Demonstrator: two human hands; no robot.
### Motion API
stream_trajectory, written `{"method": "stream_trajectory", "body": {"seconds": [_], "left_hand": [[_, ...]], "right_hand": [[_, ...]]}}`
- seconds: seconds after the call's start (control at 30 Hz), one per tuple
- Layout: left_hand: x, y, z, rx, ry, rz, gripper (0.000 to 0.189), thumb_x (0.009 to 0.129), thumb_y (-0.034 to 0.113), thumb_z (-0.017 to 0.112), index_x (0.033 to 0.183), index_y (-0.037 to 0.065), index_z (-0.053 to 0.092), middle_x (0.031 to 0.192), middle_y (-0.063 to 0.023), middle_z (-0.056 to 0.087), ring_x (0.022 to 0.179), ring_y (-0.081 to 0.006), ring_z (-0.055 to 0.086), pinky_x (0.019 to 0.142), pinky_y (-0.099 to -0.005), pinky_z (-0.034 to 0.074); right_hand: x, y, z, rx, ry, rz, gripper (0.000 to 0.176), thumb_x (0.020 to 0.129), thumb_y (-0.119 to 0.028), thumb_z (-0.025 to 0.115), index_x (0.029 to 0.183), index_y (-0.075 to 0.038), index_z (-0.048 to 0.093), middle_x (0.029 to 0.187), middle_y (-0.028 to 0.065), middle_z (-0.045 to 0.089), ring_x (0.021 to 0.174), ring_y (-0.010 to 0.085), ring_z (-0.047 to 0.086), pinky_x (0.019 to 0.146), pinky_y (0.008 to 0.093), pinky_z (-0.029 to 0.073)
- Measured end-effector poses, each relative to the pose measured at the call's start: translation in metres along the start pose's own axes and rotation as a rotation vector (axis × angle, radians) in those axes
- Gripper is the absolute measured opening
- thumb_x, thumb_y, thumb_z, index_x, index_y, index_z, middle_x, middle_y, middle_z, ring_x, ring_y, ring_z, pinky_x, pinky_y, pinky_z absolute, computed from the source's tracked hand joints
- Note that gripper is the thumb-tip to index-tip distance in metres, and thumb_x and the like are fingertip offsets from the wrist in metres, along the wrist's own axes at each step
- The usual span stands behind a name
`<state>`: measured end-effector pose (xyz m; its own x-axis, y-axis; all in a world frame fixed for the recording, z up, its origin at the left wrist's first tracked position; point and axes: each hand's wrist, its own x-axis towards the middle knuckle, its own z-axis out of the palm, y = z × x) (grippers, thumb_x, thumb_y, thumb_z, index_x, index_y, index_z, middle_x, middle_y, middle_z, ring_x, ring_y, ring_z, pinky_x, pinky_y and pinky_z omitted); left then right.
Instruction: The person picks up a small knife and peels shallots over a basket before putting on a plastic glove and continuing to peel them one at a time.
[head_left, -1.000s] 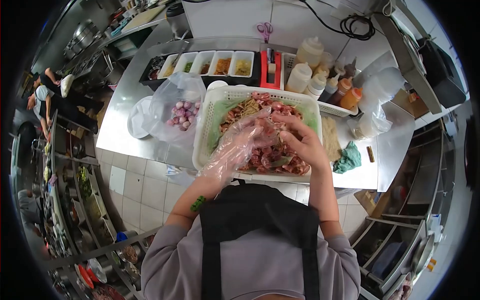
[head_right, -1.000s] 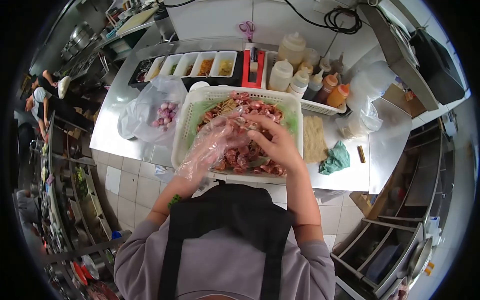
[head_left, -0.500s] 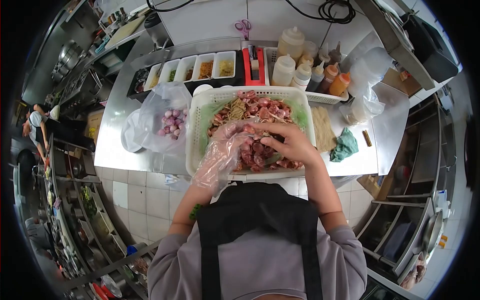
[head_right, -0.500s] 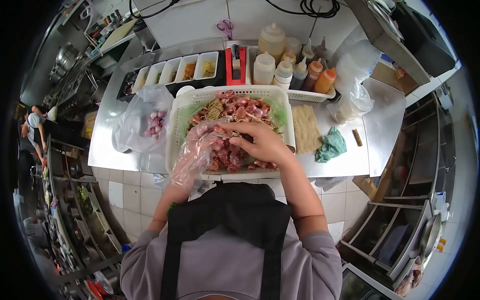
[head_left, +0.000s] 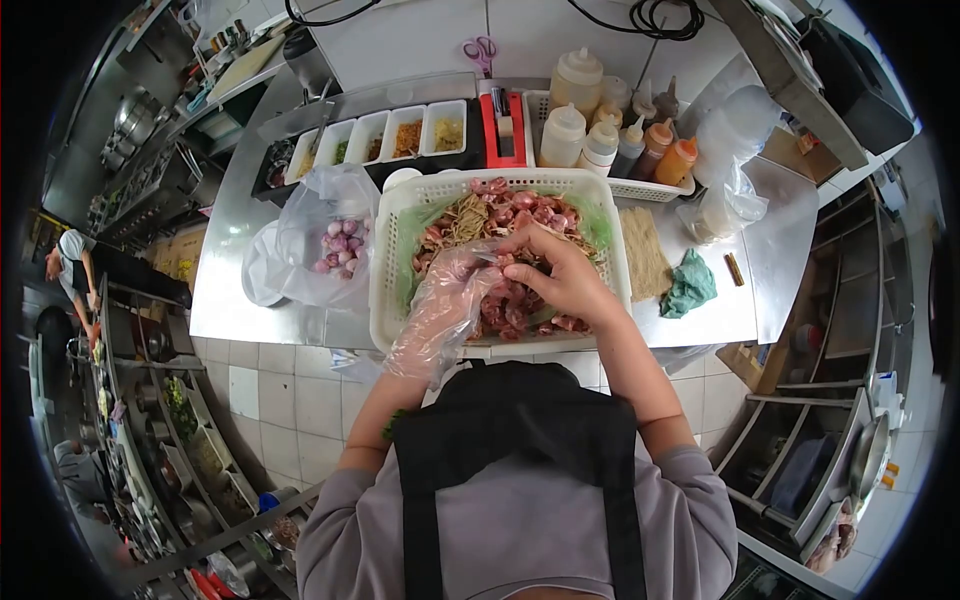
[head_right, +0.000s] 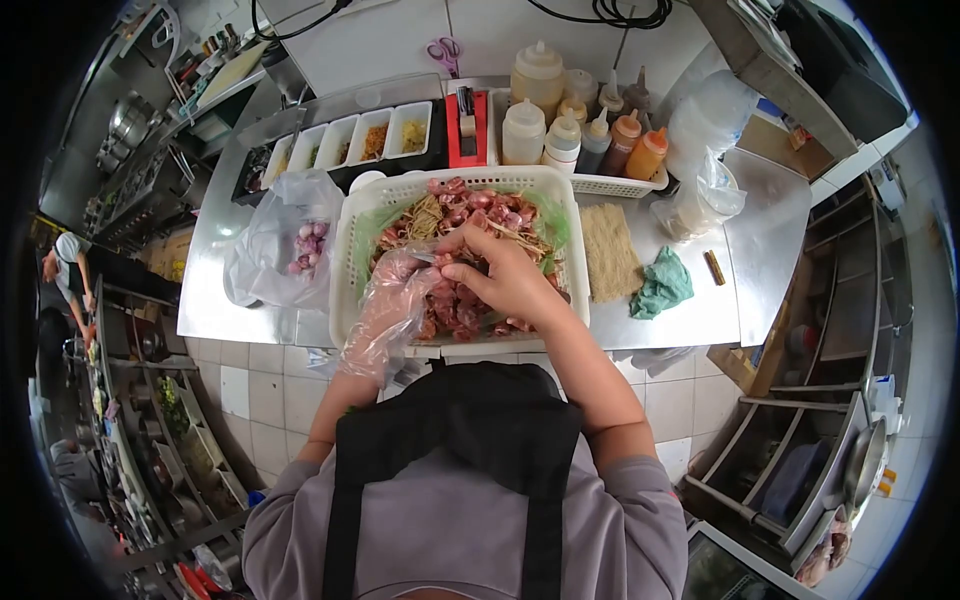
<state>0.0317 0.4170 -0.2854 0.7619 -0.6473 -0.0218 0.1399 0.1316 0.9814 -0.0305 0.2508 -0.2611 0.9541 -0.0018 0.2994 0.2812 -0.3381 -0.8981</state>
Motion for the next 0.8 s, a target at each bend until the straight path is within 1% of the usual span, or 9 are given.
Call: {"method": "stream_trajectory", "body": {"seconds": [0.13,0.2,0.27,0.33,0.4,0.47,0.6,0.63,0.8], "left_hand": [[-0.002,0.003,0.003,0.000,0.033,0.122,0.025,0.086,0.006,0.059,0.110,0.000,0.058,0.096,-0.0065,0.060,0.084,-0.0136,0.059,0.072,-0.0242,0.051],[0.003,-0.008,-0.004,0.215,0.002,0.225,0.027,0.085,0.005,0.058,0.111,0.001,0.057,0.096,-0.0060,0.059,0.082,-0.0138,0.059,0.073,-0.0252,0.051],[0.002,-0.007,-0.003,0.160,-0.049,0.213,0.028,0.084,0.004,0.058,0.112,0.001,0.057,0.095,-0.0055,0.059,0.081,-0.0133,0.058,0.074,-0.0257,0.051],[-0.001,0.004,0.001,0.106,-0.100,0.202,0.028,0.084,0.003,0.058,0.112,0.001,0.057,0.094,-0.0049,0.058,0.080,-0.0128,0.058,0.075,-0.0263,0.051],[-0.005,0.014,0.005,-0.215,-0.066,-0.122,0.021,0.081,0.003,0.062,0.101,0.002,0.057,0.094,-0.0047,0.059,0.087,-0.0126,0.057,0.076,-0.0268,0.049],[-0.002,0.012,0.011,-0.228,0.022,-0.093,0.026,0.081,0.001,0.061,0.106,0.002,0.057,0.094,-0.0044,0.058,0.085,-0.0125,0.058,0.077,-0.0269,0.050],[0.001,0.000,0.014,-0.265,0.203,-0.028,0.031,0.080,-0.003,0.062,0.111,0.001,0.056,0.096,-0.0052,0.059,0.086,-0.0128,0.059,0.078,-0.0262,0.051],[0.002,-0.001,0.015,-0.263,0.200,-0.028,0.031,0.080,-0.003,0.062,0.111,0.001,0.056,0.096,-0.0052,0.059,0.086,-0.0128,0.059,0.078,-0.0262,0.051],[0.001,-0.001,0.018,-0.217,0.186,0.010,0.030,0.080,-0.002,0.063,0.109,0.000,0.057,0.093,-0.0057,0.060,0.089,-0.0128,0.058,0.079,-0.0238,0.050]], "right_hand": [[-0.002,-0.002,0.001,-0.007,0.007,-0.006,0.018,0.083,-0.011,0.064,0.098,-0.002,0.059,0.090,0.0091,0.063,0.083,0.0192,0.060,0.080,0.0301,0.044],[-0.003,0.000,0.002,0.017,0.000,0.054,0.017,0.083,-0.011,0.064,0.097,-0.002,0.059,0.090,0.0075,0.063,0.082,0.0163,0.059,0.078,0.0288,0.044],[-0.003,0.004,0.001,0.042,-0.005,0.114,0.017,0.083,-0.011,0.064,0.095,-0.001,0.059,0.090,0.0058,0.062,0.080,0.0134,0.057,0.077,0.0274,0.044],[-0.002,0.009,-0.001,0.453,-0.029,0.274,0.016,0.083,-0.012,0.065,0.093,-0.001,0.060,0.089,0.0023,0.060,0.080,0.0090,0.054,0.075,0.0252,0.043],[0.000,0.010,0.001,0.387,0.014,0.185,0.016,0.083,-0.012,0.066,0.092,-0.001,0.059,0.088,0.0015,0.060,0.080,0.0089,0.054,0.075,0.0248,0.043],[0.001,0.011,0.006,0.319,0.058,0.095,0.016,0.082,-0.012,0.067,0.091,-0.001,0.059,0.087,0.0007,0.059,0.081,0.0088,0.053,0.075,0.0244,0.043],[-0.001,0.004,0.007,0.275,0.105,0.212,0.017,0.081,-0.012,0.068,0.091,-0.001,0.059,0.087,0.0014,0.060,0.082,0.0082,0.053,0.076,0.0237,0.042],[-0.001,0.000,0.006,0.280,0.095,0.285,0.017,0.081,-0.012,0.068,0.091,-0.001,0.059,0.087,0.0016,0.060,0.082,0.0080,0.053,0.076,0.0234,0.043],[-0.003,-0.002,0.008,0.314,0.122,0.272,0.017,0.082,-0.012,0.068,0.091,-0.001,0.059,0.084,0.0000,0.060,0.080,0.0070,0.052,0.072,0.0223,0.043]]}}
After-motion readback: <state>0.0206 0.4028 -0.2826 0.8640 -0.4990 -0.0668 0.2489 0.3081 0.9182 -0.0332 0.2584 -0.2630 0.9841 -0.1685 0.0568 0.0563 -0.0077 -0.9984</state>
